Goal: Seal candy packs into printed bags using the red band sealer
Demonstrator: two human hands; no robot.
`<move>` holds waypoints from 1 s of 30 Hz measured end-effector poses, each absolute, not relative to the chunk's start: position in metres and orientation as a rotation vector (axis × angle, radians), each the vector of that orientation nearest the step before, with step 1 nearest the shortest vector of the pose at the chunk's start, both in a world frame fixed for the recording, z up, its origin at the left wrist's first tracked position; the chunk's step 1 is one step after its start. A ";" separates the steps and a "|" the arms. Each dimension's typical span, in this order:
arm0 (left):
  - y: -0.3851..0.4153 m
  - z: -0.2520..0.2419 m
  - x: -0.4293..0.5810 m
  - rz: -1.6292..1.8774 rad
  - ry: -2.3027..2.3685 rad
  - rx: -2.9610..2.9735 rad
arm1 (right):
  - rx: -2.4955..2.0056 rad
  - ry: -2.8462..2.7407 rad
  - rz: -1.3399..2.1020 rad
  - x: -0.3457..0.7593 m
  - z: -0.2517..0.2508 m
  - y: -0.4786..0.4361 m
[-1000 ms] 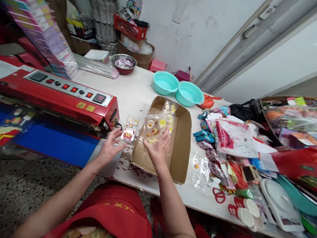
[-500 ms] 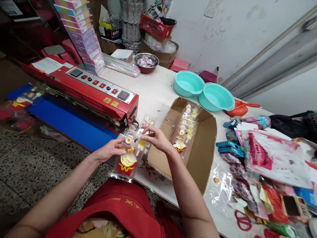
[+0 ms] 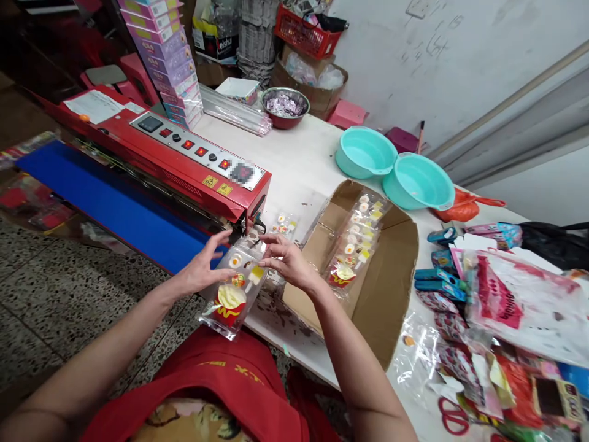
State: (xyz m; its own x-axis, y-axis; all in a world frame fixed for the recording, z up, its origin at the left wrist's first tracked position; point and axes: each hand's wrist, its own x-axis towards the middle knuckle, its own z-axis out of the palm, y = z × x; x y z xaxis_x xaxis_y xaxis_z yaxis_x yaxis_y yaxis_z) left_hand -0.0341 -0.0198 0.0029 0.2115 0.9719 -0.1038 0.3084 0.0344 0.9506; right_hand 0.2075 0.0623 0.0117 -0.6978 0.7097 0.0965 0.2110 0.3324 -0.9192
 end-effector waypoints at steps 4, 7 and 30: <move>0.015 0.040 -0.033 0.562 1.169 2.170 | -0.678 -2.289 1.226 0.195 0.023 0.060; 0.029 0.050 -0.042 0.342 1.152 2.333 | -0.680 -2.356 1.146 0.197 0.025 0.061; 0.011 -0.027 -0.027 0.999 1.403 0.315 | -1.246 -1.327 1.635 0.168 -0.021 0.049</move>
State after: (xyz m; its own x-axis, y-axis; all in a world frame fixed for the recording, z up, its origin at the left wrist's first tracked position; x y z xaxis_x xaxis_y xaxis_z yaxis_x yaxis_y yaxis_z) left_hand -0.0272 0.0111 -0.0275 -0.1410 0.7314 -0.6672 -0.3918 0.5777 0.7161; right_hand 0.1678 0.0489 -0.0212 -0.3096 0.9161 -0.2546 0.0604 -0.2483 -0.9668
